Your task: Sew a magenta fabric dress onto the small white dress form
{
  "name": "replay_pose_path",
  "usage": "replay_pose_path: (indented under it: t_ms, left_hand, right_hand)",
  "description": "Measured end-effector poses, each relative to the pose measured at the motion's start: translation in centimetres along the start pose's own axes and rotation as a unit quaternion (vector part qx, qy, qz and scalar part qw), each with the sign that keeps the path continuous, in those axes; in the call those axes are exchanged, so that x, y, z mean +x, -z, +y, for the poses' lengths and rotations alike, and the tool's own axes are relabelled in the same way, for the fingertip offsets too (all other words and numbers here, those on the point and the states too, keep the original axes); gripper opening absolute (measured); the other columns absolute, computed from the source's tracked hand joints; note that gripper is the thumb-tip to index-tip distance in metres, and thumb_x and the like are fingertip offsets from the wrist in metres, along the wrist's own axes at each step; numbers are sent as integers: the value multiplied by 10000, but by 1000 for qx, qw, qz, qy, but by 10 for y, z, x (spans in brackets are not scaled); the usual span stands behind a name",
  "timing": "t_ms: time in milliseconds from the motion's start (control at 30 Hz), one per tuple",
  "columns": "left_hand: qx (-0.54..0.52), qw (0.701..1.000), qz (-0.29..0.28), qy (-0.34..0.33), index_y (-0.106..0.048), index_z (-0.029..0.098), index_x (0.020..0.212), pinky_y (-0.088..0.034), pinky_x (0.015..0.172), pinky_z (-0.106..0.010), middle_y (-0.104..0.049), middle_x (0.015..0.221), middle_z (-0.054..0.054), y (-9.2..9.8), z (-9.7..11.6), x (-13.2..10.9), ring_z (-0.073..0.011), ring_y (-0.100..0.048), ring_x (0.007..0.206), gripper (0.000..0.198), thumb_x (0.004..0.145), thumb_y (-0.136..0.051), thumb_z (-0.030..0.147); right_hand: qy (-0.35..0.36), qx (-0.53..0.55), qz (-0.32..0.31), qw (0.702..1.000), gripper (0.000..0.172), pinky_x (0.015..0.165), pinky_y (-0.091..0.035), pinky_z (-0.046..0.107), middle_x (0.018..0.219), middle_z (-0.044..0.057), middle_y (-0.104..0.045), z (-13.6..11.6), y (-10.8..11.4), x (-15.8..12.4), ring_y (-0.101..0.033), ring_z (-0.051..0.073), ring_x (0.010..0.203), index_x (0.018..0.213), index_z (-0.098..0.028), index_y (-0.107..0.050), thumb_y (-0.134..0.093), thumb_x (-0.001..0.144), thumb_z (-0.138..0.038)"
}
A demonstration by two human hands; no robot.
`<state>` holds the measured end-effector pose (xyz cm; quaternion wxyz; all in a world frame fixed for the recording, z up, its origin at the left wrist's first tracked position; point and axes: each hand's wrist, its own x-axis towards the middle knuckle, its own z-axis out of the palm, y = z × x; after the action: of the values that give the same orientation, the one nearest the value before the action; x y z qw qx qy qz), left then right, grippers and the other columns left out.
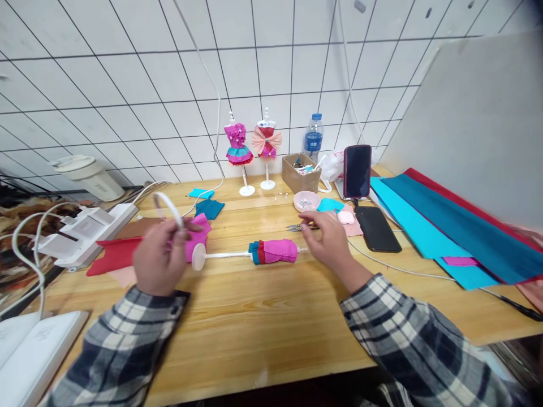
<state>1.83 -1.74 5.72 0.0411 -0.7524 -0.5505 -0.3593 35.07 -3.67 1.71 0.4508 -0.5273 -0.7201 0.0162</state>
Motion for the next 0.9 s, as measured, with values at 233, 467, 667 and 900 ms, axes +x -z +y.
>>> replay_pose_path:
  t_ms: [233, 467, 667, 900]
  left_hand:
    - [-92, 976, -81, -182, -613, 194, 1115, -522, 634, -243, -753, 834, -27, -36, 77, -28, -144, -689, 664, 254, 960, -423, 259]
    - [-59, 961, -100, -252, -593, 187, 1117, -528, 622, -275, -729, 798, -52, -49, 75, -43, -177, -687, 679, 237, 963, -421, 243]
    - [-60, 957, -113, -260, -593, 185, 1119, -521, 640, -283, -720, 797, -50, -51, 74, -41, -180, -677, 687, 232, 951, -435, 213]
    - [-79, 959, -135, -237, -591, 151, 1103, -522, 636, -269, -728, 821, -63, -50, 74, -42, -180, -680, 697, 226, 950, -437, 213]
  right_hand:
    - [43, 156, 12, 987, 256, 814, -459, 374, 932, 40, -680, -67, -16, -12, -600, 212, 867, 1103, -249, -554, -583, 881, -373]
    - [70, 154, -26, 985, 181, 814, -451, 393, 929, 31, -710, -60, -18, -21, -608, 212, 862, 1034, -260, -595, -618, 878, -348]
    - [92, 141, -34, 985, 141, 812, -441, 381, 925, 12, -715, -57, -19, -20, -607, 200, 857, 980, -259, -602, -647, 867, -330]
    - [109, 132, -39, 985, 68, 826, -434, 370, 979, 6, -719, -57, -19, -21, -612, 185, 897, 952, -260, -603, -607, 896, -298]
